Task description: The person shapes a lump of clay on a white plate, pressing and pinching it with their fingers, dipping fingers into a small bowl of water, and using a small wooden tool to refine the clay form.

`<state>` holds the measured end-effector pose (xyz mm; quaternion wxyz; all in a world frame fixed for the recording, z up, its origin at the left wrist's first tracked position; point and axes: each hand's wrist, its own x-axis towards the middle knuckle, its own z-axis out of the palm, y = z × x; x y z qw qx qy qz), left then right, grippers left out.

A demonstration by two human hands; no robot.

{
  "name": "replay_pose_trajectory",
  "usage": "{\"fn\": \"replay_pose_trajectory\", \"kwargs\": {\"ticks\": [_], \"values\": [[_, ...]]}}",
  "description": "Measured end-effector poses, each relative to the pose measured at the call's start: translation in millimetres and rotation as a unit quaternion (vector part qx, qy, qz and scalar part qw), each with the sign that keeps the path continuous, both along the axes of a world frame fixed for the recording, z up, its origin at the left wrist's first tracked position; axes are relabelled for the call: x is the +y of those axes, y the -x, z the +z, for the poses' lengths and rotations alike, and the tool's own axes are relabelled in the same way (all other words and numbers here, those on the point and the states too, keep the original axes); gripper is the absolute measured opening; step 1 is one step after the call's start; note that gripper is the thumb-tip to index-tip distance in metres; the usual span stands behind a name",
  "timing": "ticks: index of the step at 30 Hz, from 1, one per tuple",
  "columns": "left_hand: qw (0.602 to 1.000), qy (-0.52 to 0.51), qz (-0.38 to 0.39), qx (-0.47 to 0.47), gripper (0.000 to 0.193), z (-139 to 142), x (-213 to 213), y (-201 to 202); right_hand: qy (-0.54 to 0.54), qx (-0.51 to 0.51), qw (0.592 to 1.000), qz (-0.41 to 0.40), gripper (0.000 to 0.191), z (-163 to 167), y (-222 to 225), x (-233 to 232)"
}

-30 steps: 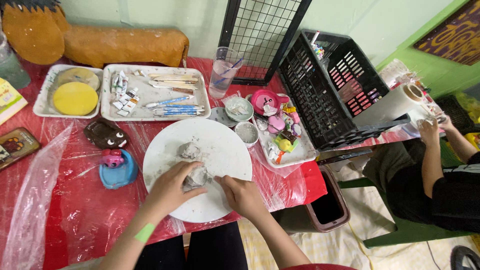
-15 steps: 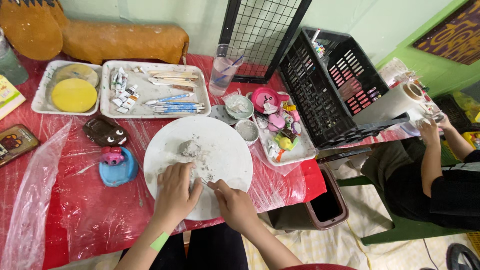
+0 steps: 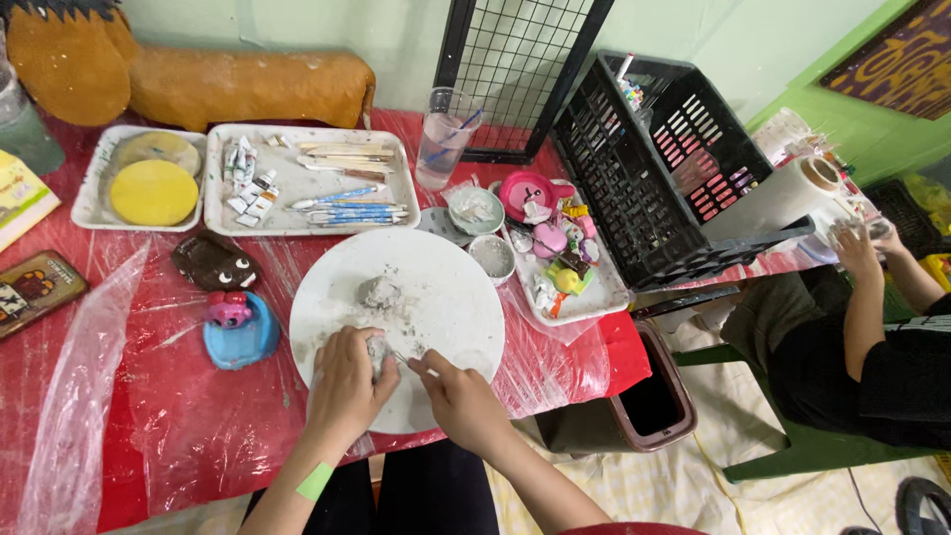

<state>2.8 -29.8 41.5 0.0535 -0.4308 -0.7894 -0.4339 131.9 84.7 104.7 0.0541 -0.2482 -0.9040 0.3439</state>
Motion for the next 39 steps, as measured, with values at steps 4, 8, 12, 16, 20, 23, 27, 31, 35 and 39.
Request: {"fn": "replay_pose_trajectory", "kwargs": {"ticks": [4, 8, 12, 16, 20, 23, 27, 31, 35, 39], "values": [[1.000, 0.000, -0.010, 0.021, 0.042, -2.0, -0.9, 0.4, 0.000, 0.026, 1.000, -0.004, 0.022, -0.6, 2.2, -2.0], [1.000, -0.002, -0.022, 0.022, 0.046, -3.9, -1.0, 1.5, 0.021, 0.010, 1.000, -0.018, 0.020, 3.0, 0.3, -2.8], [1.000, 0.006, -0.017, 0.009, 0.046, -5.4, 0.4, 1.3, 0.014, 0.013, 1.000, -0.013, 0.021, 5.6, -9.0, -7.3], [0.999, -0.002, -0.032, 0.004, 0.047, -6.3, -1.7, 1.1, -0.025, 0.086, 0.996, -0.015, 0.023, -0.9, 1.9, -13.1], [0.999, -0.015, -0.025, 0.019, 0.049, -5.7, -0.5, 3.1, -0.013, 0.044, 0.999, -0.024, 0.021, -2.2, 0.9, -9.4], [1.000, -0.003, -0.028, 0.006, 0.047, -5.6, 1.3, 3.8, -0.017, 0.021, 0.999, -0.024, 0.020, -2.5, -2.1, -6.4], [0.998, -0.027, -0.047, 0.020, 0.047, -7.9, 1.3, 4.1, -0.039, 0.071, 0.997, -0.012, 0.019, -7.6, 9.0, -4.2], [0.999, -0.006, -0.039, 0.006, 0.047, -11.3, 2.9, 1.7, -0.016, 0.082, 0.996, -0.004, 0.016, -8.9, 3.2, -2.5], [0.999, 0.005, -0.050, 0.020, 0.048, -13.4, 5.1, 2.0, -0.023, 0.022, 0.999, -0.036, 0.011, -9.1, -2.6, -4.6], [0.999, 0.001, -0.045, 0.027, 0.049, -13.0, 4.4, 1.4, -0.017, 0.056, 0.998, -0.012, 0.013, -4.4, -2.4, -3.5]]}}
